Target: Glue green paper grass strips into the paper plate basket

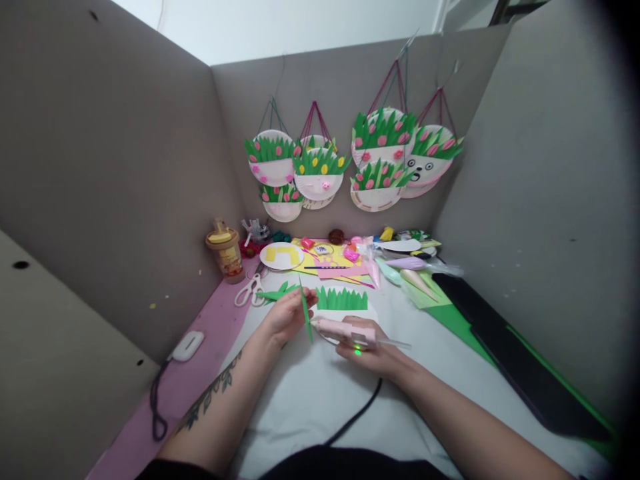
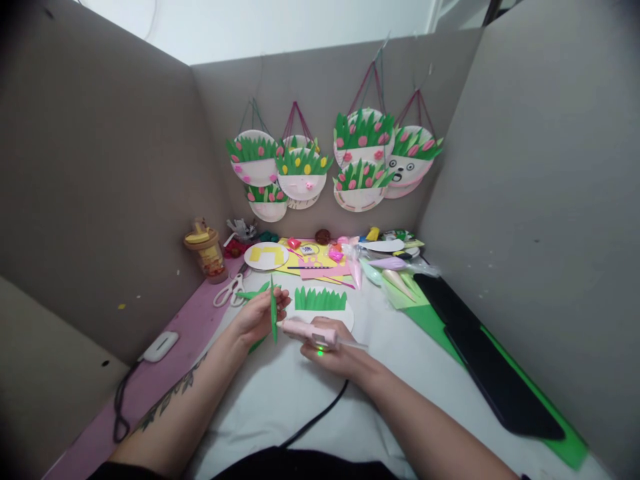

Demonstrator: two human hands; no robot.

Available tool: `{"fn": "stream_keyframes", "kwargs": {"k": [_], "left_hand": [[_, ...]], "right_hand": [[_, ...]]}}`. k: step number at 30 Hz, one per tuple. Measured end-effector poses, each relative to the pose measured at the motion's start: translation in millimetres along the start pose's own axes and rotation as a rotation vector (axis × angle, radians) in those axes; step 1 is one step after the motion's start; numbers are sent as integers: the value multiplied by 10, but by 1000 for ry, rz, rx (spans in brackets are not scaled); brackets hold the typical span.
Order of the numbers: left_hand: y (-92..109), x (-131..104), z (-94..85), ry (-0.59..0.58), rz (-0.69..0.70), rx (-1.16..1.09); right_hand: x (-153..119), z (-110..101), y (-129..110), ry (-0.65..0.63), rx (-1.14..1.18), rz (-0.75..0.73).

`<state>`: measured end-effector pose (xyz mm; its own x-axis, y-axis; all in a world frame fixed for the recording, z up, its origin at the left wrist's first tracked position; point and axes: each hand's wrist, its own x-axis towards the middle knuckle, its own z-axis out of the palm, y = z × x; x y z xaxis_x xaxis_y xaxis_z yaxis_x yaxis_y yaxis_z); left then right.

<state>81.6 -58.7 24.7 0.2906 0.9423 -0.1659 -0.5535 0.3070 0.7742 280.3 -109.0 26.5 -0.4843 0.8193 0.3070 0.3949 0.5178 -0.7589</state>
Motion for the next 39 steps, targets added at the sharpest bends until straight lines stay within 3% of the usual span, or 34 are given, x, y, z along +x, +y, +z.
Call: {"fn": "stream_keyframes", "kwargs": {"k": [4,10,18,28,30,32,34,36,37,39], "left_hand": [[17,29,-35,21,7,-8],[76,24,-22,57,-5,-64],[115,24,-26,92,10,-121],[99,80,-87,121,23,-104],[96,91,-104,123,31,-99],[98,94,-120,129,24,-94],[101,88,-132,150,-7,-69],[98,76,-136,173,-50,-22],[92,71,-136,175,-72,3],[71,68,-136,164,-107,46]], "right_hand": [[4,1,7,-14,-42,-34],[-1,20,87,-57,-109,-198],[-22,65,182,-58,-121,-246],[-13,70,108,-94,-116,-232],[-25,32,113,-118,-16,-162],[-31,-45,167,-58,152,-26],[-20,-161,279,155,306,166],[7,-304,432,458,369,414],[21,-376,511,548,376,540],[37,-498,649,586,368,702]]}}
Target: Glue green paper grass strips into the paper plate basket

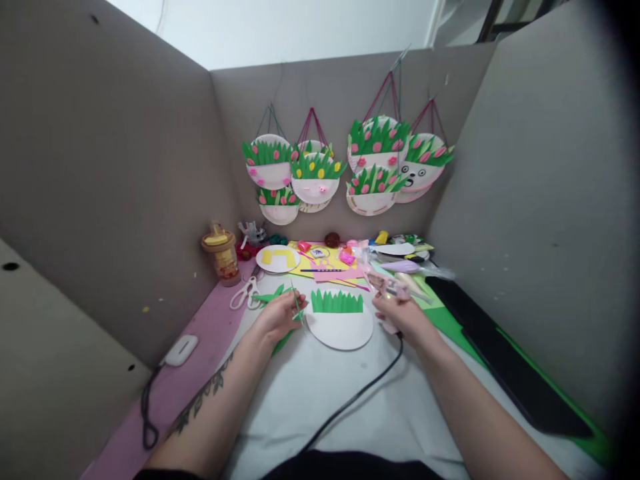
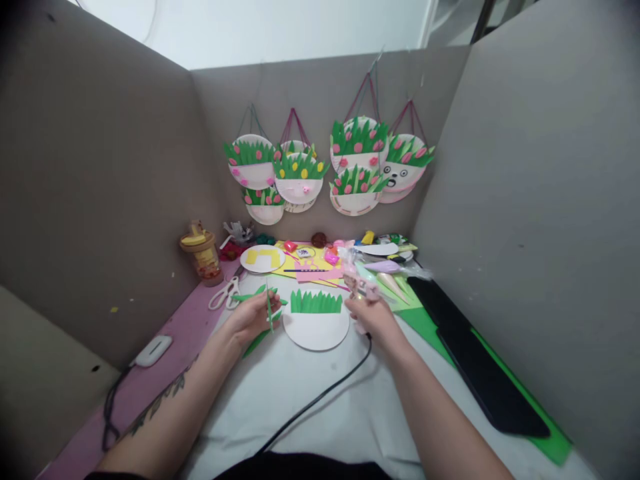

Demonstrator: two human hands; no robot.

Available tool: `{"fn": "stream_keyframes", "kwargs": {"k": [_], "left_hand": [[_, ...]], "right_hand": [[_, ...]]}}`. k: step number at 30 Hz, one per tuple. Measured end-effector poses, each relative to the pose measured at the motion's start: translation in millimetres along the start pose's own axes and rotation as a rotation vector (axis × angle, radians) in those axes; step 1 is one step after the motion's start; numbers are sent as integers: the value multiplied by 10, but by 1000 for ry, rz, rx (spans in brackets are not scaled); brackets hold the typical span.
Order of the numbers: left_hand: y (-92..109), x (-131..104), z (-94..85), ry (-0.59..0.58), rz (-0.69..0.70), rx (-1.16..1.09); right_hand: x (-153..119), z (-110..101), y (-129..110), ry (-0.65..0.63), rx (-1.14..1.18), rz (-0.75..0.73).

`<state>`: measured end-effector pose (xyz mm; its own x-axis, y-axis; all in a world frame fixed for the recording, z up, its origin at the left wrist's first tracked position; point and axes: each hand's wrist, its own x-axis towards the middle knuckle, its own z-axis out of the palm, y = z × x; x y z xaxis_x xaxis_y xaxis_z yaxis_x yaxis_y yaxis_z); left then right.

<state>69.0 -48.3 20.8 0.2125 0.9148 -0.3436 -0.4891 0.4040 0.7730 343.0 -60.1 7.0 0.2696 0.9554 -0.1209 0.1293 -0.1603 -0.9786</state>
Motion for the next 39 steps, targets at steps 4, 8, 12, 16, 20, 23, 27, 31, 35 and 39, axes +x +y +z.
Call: {"fn": "stream_keyframes", "kwargs": {"k": [4,8,12,16,20,23,27,31,35,39], "left_hand": [[-66,34,-3,-18,-23,46],[-128,59,-3,-43,-18,69],[-167,55,13,-35,-23,108],[-190,55,35,8,51,120],[-206,59,53,-13,93,105],[-211,57,60,-30,91,95],[-228,59,69,-29,41,78],[-201,49,70,-35,39,49],[-57,11,38,-21,94,-36],[73,13,-29,100,333,-38]], "right_hand": [[124,-63,77,-55,2,42],[131,30,166,-122,-94,63],[129,53,191,-23,-176,55],[115,2,138,15,-113,54],[129,22,118,-43,29,83],[161,77,154,-38,90,115],[183,150,205,2,177,98],[181,174,210,68,279,59],[185,160,196,120,309,58],[184,162,207,172,307,50]]}}
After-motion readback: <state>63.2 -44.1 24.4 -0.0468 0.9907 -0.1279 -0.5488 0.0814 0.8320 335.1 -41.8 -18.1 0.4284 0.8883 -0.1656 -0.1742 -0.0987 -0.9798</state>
